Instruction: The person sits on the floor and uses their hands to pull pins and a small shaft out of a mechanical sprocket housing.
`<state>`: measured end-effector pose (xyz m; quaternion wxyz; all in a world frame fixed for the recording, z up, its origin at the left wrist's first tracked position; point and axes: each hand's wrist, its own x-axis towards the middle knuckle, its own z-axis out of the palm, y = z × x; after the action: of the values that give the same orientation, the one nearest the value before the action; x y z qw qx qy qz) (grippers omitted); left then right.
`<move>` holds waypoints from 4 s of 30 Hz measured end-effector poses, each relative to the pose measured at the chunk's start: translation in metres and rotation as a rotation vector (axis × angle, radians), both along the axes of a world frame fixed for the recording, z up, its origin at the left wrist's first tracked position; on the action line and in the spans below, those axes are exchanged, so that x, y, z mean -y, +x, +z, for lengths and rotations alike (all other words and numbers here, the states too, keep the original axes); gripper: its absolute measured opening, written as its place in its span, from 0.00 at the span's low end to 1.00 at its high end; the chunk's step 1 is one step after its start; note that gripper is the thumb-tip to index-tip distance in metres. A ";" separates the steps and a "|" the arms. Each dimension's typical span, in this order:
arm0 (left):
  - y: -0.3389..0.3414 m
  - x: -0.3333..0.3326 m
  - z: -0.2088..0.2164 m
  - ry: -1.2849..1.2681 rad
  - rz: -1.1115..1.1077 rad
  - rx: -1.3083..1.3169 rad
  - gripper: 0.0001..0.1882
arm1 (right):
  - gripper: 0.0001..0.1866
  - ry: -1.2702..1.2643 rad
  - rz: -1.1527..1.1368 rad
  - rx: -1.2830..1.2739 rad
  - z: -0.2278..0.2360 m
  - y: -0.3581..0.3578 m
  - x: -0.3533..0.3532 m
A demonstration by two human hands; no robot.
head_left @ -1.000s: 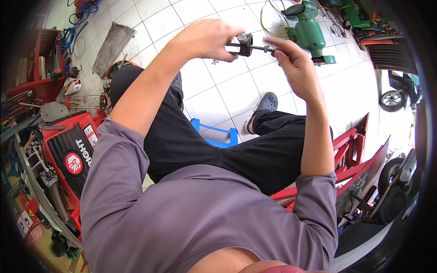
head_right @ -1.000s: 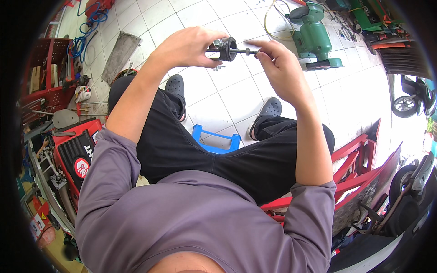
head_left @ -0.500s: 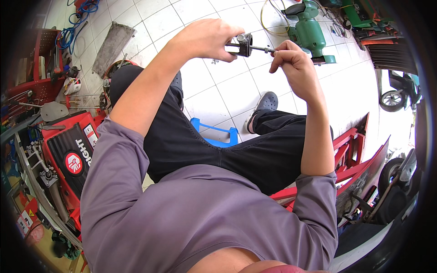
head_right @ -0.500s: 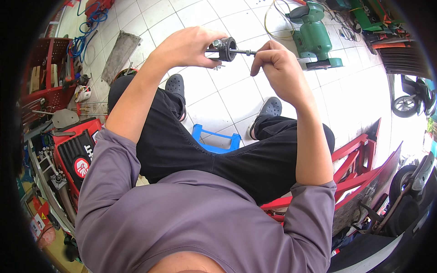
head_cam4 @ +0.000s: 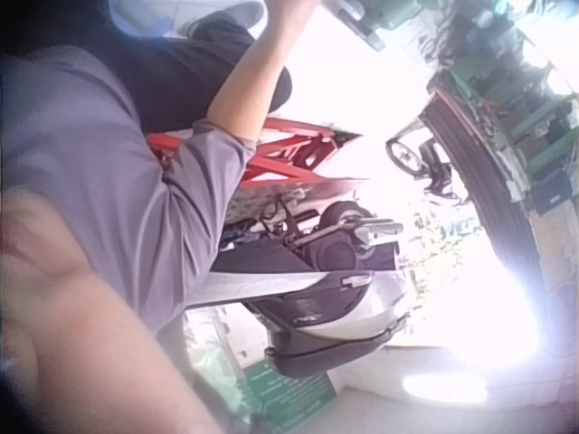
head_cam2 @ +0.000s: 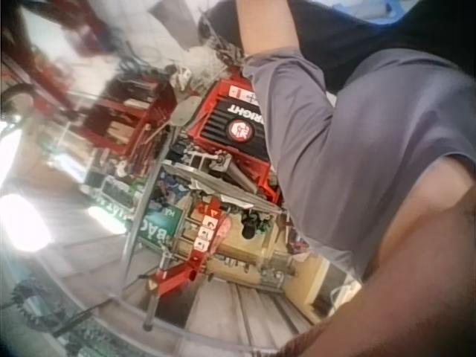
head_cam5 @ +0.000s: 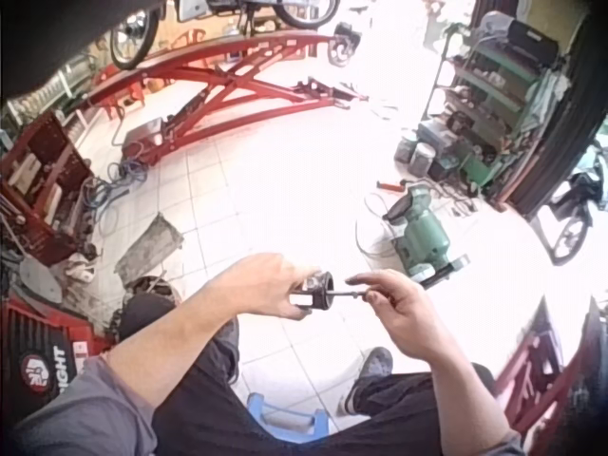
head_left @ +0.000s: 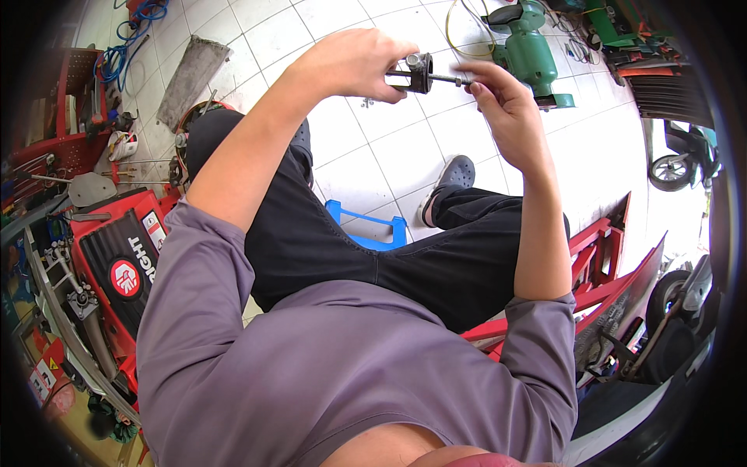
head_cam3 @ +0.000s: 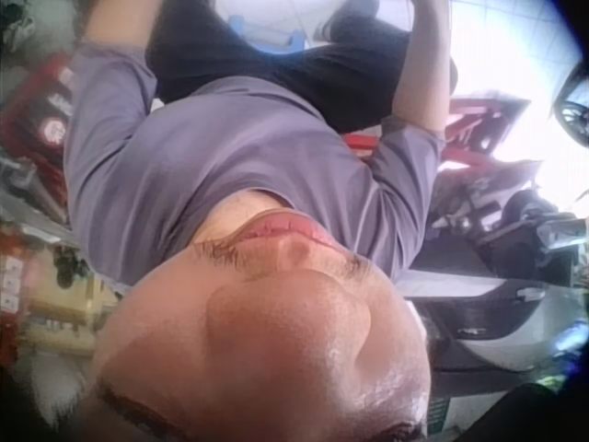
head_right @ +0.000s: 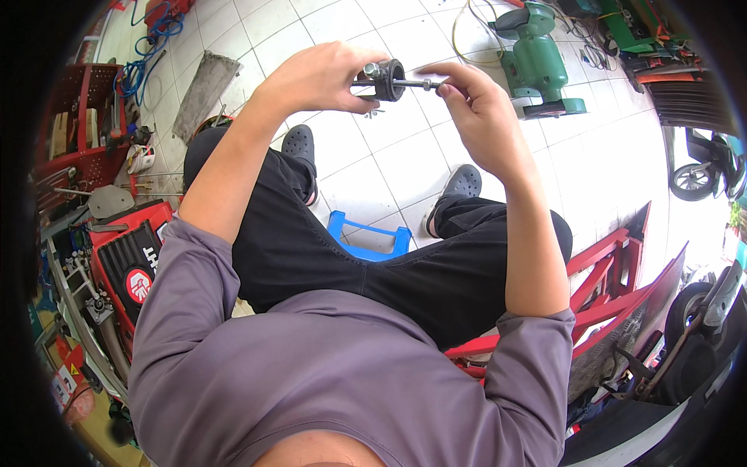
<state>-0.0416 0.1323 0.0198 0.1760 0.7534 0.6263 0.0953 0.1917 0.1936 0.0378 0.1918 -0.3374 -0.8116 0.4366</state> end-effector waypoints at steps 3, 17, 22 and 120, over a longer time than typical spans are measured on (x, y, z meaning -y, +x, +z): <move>-0.001 -0.001 -0.003 0.013 -0.013 -0.004 0.33 | 0.12 -0.046 -0.007 0.047 0.004 0.000 0.002; 0.002 0.000 0.005 -0.050 -0.005 -0.013 0.34 | 0.11 0.068 0.088 0.035 -0.011 0.009 -0.009; 0.002 0.000 0.005 -0.037 0.009 -0.020 0.34 | 0.09 -0.065 -0.062 -0.070 -0.005 -0.002 0.002; -0.002 0.000 -0.008 0.059 -0.034 -0.046 0.29 | 0.27 -0.317 -0.022 0.095 -0.023 0.009 -0.025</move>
<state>-0.0440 0.1325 0.0117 0.1408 0.7709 0.6142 0.0934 0.2011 0.2185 0.0145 0.1022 -0.3925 -0.7372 0.5405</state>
